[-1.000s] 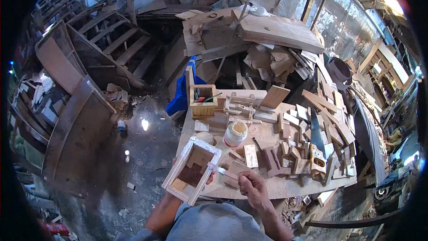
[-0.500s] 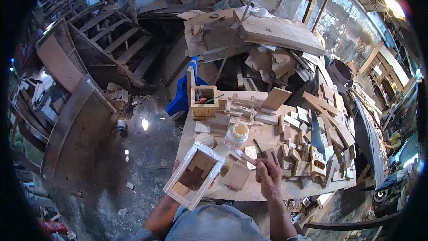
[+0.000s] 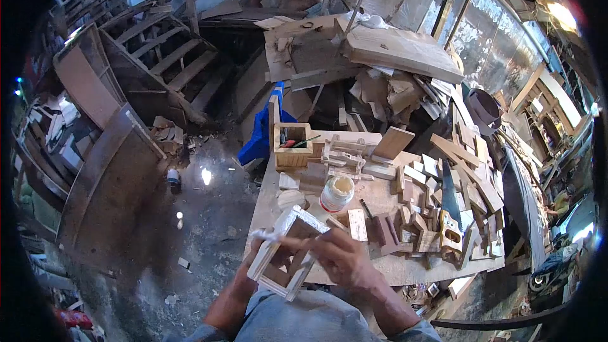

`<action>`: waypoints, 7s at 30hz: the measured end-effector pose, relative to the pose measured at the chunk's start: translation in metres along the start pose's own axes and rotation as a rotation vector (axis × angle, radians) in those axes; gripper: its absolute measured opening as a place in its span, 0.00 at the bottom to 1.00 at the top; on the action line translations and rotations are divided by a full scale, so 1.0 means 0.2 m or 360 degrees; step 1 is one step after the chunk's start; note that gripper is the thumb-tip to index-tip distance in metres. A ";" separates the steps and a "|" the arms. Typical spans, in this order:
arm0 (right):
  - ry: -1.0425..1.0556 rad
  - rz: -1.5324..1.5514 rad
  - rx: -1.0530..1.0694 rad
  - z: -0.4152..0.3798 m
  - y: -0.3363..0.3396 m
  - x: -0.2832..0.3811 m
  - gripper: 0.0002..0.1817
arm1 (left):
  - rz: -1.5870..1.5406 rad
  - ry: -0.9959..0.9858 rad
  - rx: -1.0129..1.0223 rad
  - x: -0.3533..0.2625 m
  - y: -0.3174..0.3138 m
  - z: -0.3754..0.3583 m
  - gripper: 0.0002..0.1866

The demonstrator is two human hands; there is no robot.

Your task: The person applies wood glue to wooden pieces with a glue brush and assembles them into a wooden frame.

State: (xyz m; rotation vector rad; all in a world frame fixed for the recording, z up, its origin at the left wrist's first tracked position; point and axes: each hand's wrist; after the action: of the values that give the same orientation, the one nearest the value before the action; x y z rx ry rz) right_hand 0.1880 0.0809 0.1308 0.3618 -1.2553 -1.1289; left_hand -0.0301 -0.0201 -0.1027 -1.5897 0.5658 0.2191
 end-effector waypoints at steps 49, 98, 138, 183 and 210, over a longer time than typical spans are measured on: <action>-0.1549 -0.0511 -0.0259 -0.36 -0.40 -0.28 0.37 | -0.0065 -0.0551 0.0022 -0.11 -0.18 -0.28 0.41; -0.0498 0.0787 -0.0061 -0.27 0.08 -0.05 0.48 | 0.0536 -0.0346 0.0162 -0.08 -0.70 0.09 0.65; -0.0827 0.0491 0.0129 -0.31 0.11 -0.11 0.62 | 0.0661 -0.0378 0.0269 -0.04 -0.51 0.05 0.65; -0.0613 0.0468 0.0105 -0.29 0.05 -0.09 0.64 | 0.0935 -0.0316 0.0400 -0.08 -0.62 0.05 0.68; -0.0692 0.0493 0.0101 -0.34 -0.01 -0.07 0.67 | 0.0910 -0.0252 0.0376 -0.08 -0.68 -0.01 0.66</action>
State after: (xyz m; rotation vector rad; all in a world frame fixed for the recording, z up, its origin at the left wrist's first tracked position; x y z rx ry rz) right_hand 0.2483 0.0683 0.0970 -0.0408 -1.6654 -0.9273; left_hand 0.0208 -0.0169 0.0247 -1.1416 0.8789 0.6748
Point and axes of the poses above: each hand's wrist, its own z-axis towards the middle knuckle, its own y-axis out of the back of the hand, x = y × z, and after that the axes turned 10 degrees about x, right-handed
